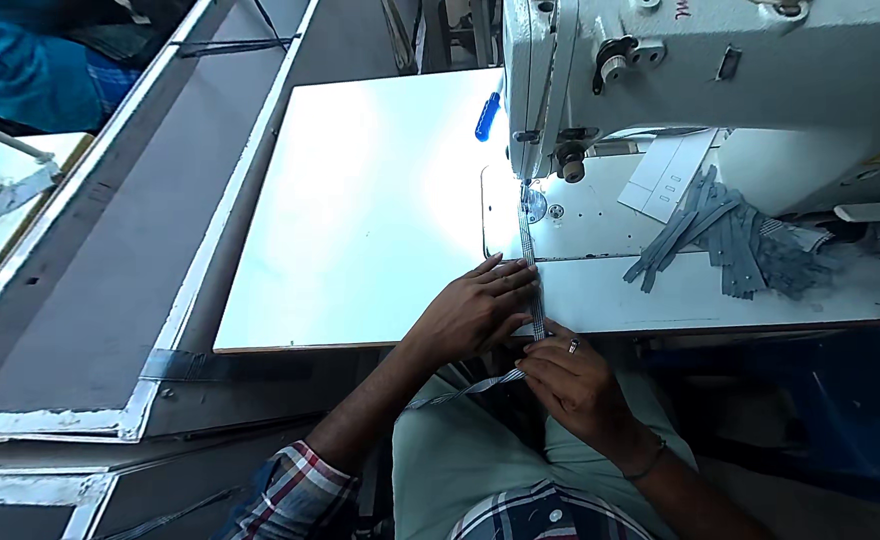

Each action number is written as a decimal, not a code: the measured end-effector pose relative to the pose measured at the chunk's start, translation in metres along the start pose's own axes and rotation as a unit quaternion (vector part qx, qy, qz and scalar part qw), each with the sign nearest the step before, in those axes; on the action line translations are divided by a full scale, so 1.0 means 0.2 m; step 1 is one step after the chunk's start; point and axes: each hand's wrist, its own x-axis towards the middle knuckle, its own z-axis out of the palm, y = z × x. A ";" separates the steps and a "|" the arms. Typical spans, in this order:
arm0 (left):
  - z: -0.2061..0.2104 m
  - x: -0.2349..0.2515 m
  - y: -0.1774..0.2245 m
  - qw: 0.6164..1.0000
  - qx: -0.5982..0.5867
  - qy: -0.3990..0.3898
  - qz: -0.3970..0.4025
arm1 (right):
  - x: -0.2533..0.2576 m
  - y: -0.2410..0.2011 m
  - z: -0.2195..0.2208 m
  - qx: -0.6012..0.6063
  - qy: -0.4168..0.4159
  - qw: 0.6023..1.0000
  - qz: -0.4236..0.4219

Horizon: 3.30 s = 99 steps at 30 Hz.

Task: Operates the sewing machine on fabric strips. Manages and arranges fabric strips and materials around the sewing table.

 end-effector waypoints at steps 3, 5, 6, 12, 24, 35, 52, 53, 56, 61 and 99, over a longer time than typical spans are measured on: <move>0.00 0.01 -0.02 1.000 0.003 0.005 -0.014 | 0.01 0.01 0.00 0.000 -0.003 1.000 -0.007; 0.00 0.02 -0.02 1.000 0.002 0.002 -0.011 | 0.01 0.02 -0.01 -0.001 -0.001 1.000 -0.010; 0.00 0.02 -0.01 1.000 -0.002 0.000 -0.005 | 0.02 0.02 -0.01 0.000 0.000 1.000 -0.012; 0.00 0.01 -0.02 1.000 -0.004 0.000 -0.001 | 0.04 0.04 -0.01 0.023 0.010 1.000 -0.018; 0.00 0.03 -0.07 1.000 -0.002 0.010 -0.002 | 0.11 0.12 0.00 0.024 0.027 0.999 -0.016; 0.00 0.06 -0.10 1.000 -0.005 0.007 -0.004 | 0.17 0.17 0.00 0.000 0.022 1.000 -0.021; -0.01 -0.07 0.11 0.970 -0.046 0.149 -0.184 | 0.30 0.24 -0.02 -0.022 -0.019 1.000 0.008; 0.01 -0.11 0.19 0.960 -0.039 0.176 -0.215 | 0.30 0.24 -0.02 -0.022 -0.022 0.999 0.013; 0.07 -0.22 0.37 0.942 0.023 0.178 -0.285 | 0.32 0.24 -0.03 -0.018 -0.026 0.999 0.019; 0.13 -0.34 0.49 0.904 0.146 0.183 -0.358 | 0.37 0.25 -0.04 0.000 -0.017 1.000 0.000; -0.22 -0.71 0.86 0.620 -0.744 0.087 -0.233 | 0.17 -0.17 -0.06 -0.016 0.005 0.992 -0.123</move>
